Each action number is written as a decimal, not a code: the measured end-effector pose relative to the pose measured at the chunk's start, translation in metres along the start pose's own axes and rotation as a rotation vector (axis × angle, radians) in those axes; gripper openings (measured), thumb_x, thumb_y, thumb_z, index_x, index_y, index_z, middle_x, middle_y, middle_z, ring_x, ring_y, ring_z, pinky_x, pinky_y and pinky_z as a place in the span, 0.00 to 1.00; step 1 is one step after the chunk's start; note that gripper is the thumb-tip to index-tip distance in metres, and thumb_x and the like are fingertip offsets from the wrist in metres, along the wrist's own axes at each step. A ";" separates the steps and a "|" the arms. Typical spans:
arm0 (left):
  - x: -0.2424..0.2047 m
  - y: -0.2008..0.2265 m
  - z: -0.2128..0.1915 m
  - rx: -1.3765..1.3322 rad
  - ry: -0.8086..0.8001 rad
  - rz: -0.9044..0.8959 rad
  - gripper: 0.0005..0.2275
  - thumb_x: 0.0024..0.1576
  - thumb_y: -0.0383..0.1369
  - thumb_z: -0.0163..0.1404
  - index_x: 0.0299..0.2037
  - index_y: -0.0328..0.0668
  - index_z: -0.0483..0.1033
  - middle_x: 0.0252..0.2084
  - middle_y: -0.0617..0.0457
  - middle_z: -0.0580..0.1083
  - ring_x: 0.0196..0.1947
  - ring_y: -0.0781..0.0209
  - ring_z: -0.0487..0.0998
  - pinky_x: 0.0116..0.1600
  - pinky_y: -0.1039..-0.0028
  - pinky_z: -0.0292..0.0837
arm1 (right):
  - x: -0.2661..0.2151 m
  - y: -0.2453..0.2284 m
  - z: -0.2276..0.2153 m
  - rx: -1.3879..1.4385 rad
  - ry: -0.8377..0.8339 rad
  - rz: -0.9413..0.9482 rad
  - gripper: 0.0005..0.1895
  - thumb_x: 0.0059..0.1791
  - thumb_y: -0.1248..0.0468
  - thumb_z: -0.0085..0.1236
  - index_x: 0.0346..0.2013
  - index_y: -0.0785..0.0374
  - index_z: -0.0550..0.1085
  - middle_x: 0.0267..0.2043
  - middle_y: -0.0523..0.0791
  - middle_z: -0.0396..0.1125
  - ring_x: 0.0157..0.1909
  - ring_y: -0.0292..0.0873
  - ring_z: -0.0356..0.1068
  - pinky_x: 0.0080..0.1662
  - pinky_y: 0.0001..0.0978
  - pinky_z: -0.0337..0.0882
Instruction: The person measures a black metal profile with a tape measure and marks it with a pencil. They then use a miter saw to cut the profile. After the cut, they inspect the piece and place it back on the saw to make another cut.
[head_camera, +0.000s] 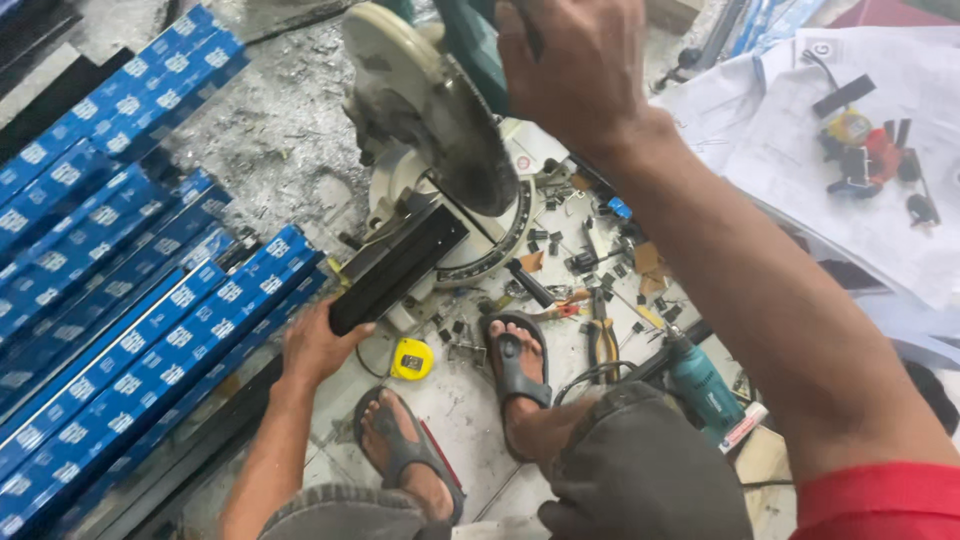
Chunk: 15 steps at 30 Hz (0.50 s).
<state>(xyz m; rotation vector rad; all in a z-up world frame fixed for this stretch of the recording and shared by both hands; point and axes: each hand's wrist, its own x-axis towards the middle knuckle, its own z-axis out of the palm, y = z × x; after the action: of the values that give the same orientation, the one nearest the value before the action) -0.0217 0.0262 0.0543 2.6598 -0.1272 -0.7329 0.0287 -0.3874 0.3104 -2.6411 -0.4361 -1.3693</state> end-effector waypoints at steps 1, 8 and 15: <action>-0.010 0.011 -0.010 -0.002 -0.016 -0.059 0.37 0.48 0.60 0.58 0.65 0.49 0.70 0.60 0.44 0.74 0.60 0.40 0.75 0.58 0.50 0.71 | -0.005 -0.004 -0.002 0.015 0.009 0.001 0.10 0.55 0.67 0.54 0.29 0.60 0.70 0.21 0.43 0.58 0.20 0.44 0.56 0.22 0.42 0.52; -0.002 0.026 -0.003 0.135 -0.061 -0.153 0.42 0.50 0.62 0.54 0.71 0.45 0.62 0.70 0.45 0.66 0.69 0.42 0.67 0.66 0.48 0.65 | -0.042 0.003 0.000 0.107 -0.122 0.029 0.24 0.61 0.69 0.57 0.71 0.53 0.63 0.73 0.54 0.56 0.72 0.61 0.61 0.64 0.60 0.77; 0.010 -0.003 0.023 0.335 0.081 -0.079 0.47 0.47 0.68 0.56 0.67 0.38 0.62 0.65 0.43 0.68 0.66 0.43 0.67 0.64 0.52 0.66 | -0.082 -0.006 -0.009 0.329 -0.099 0.071 0.32 0.65 0.66 0.55 0.81 0.50 0.52 0.85 0.49 0.35 0.86 0.59 0.47 0.82 0.65 0.66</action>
<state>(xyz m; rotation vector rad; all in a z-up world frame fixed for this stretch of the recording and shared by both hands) -0.0242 0.0192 0.0304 3.0246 -0.1341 -0.6776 -0.0248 -0.3997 0.2482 -2.4338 -0.5239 -1.0472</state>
